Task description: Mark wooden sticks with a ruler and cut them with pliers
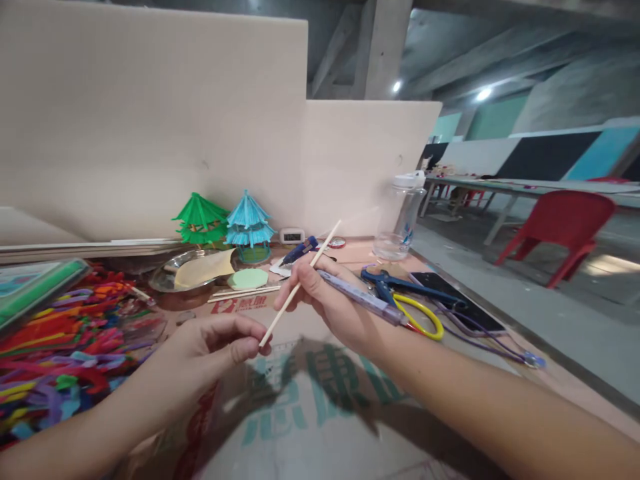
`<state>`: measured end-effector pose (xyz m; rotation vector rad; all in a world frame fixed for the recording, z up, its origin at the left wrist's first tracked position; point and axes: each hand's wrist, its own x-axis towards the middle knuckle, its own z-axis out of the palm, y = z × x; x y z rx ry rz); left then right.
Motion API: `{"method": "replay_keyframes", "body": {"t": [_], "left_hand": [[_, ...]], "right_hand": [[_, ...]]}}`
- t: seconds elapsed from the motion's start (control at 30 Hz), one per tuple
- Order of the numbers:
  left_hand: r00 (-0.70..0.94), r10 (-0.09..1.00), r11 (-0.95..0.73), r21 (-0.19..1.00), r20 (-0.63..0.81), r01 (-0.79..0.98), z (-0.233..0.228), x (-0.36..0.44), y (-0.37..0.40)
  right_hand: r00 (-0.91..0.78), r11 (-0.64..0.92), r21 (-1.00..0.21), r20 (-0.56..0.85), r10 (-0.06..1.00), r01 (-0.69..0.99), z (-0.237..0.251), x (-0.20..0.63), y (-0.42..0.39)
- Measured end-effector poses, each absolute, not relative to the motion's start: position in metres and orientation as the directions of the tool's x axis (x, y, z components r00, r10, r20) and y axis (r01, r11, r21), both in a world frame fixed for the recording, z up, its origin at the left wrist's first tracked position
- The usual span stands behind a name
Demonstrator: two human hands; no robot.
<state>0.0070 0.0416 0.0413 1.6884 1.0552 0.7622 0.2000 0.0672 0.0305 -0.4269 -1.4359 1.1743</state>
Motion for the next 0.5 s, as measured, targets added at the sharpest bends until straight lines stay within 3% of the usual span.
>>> {"method": "replay_keyframes", "body": {"t": [0.5], "left_hand": [[0.453, 0.873, -0.380, 0.836, 0.184, 0.394, 0.0458, 0.0090, 0.0388]], "right_hand": [[-0.235, 0.392, -0.846, 0.489, 0.840, -0.361, 0.0240, 0.2025, 0.0711]]}}
